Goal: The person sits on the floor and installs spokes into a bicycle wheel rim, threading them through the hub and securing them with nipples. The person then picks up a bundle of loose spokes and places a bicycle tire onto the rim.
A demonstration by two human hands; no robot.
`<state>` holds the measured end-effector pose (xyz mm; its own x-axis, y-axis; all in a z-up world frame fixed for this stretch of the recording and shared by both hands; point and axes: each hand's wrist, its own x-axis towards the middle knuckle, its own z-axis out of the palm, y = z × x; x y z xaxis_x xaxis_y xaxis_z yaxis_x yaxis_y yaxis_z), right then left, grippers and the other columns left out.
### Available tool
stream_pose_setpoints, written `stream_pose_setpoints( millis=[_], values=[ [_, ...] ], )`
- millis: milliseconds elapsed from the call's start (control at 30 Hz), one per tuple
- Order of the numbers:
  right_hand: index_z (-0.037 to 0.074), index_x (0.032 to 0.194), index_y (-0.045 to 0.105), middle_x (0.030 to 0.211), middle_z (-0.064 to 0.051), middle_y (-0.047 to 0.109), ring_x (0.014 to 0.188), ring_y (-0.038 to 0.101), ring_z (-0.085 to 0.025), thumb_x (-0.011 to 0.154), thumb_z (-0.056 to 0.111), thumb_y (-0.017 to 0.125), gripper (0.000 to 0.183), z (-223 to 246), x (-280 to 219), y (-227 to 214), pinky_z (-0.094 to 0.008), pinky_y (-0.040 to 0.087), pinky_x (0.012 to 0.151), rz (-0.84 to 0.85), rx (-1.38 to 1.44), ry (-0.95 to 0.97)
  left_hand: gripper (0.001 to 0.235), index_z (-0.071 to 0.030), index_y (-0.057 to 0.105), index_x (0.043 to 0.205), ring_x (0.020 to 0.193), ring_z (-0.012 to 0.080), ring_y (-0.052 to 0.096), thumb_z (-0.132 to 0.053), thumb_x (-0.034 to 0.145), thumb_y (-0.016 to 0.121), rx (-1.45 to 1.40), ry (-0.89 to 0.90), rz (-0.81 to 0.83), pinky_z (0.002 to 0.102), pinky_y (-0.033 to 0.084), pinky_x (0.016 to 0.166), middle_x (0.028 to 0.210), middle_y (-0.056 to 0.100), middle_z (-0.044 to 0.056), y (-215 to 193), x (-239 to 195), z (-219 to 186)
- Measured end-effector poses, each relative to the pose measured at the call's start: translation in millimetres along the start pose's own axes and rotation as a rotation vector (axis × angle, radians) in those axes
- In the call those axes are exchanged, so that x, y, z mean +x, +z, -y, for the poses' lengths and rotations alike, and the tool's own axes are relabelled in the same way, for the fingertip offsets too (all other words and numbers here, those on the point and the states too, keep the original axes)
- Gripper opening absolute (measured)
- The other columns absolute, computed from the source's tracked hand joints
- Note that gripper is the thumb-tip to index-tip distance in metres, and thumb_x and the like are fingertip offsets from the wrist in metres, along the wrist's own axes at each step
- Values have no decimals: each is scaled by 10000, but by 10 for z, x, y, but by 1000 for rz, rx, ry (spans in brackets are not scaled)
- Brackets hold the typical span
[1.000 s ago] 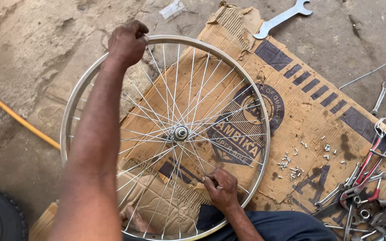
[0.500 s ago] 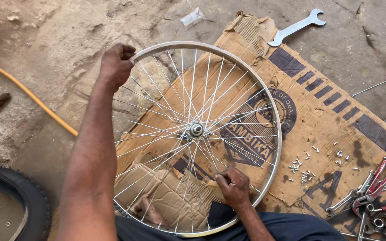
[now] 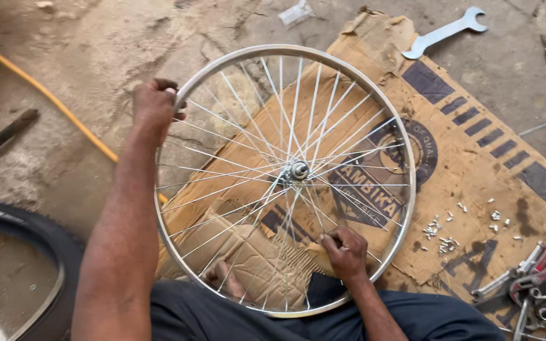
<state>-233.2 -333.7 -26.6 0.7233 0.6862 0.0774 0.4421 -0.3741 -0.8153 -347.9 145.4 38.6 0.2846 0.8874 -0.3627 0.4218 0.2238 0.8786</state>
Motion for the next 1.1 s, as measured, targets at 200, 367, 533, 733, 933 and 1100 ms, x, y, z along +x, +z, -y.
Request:
stream_pose_setpoints(
  millis=[200, 367, 533, 733, 933, 1100],
  values=[
    [45, 687, 634, 588, -58, 576, 482, 529, -172, 777, 104, 807, 204, 24, -3, 17, -342, 405, 478, -18, 0, 17, 230, 6, 666, 1155, 838, 169, 713, 30, 940, 585, 137, 200, -25, 276, 625, 649, 1074, 707, 119, -52, -129, 104],
    [54, 689, 633, 592, -43, 580, 496, 534, -157, 784, 98, 796, 194, 3, -1, 24, -334, 406, 484, -16, 9, -19, 462, -23, 603, 1244, 1007, 184, 661, 123, 807, 637, 444, 274, 21, 270, 544, 814, 1138, 685, 110, -22, -318, -115],
    [51, 686, 625, 598, -43, 580, 503, 538, -156, 786, 95, 794, 202, 10, -4, 18, -337, 408, 489, -8, 6, -23, 442, -19, 554, 1267, 993, 218, 661, 139, 855, 570, 305, 87, 78, 343, 602, 808, 1148, 650, 137, 9, -333, -257],
    [43, 690, 626, 600, -52, 579, 489, 540, -175, 776, 91, 794, 195, 75, 9, -25, -344, 414, 484, 28, 16, 14, 440, -17, 632, 1238, 1083, 212, 686, 154, 842, 545, 449, 344, 13, 333, 578, 950, 1216, 687, 125, -24, -301, 87],
    [42, 689, 627, 610, -62, 588, 509, 554, -191, 781, 95, 789, 194, 54, -8, -51, -351, 419, 508, 28, -15, -42, 517, 38, 608, 1292, 1161, 242, 661, 142, 789, 547, 314, 503, 52, 359, 525, 1014, 1247, 682, 166, -188, -274, 333],
    [44, 742, 654, 676, -66, 632, 584, 604, -193, 798, 127, 763, 147, -67, -22, -38, -330, 460, 557, 26, -22, -106, 368, 41, 605, 1260, 989, 223, 676, 49, 894, 648, -57, 229, -47, 348, 578, 871, 1148, 690, 149, -474, -621, 784]
  ],
)
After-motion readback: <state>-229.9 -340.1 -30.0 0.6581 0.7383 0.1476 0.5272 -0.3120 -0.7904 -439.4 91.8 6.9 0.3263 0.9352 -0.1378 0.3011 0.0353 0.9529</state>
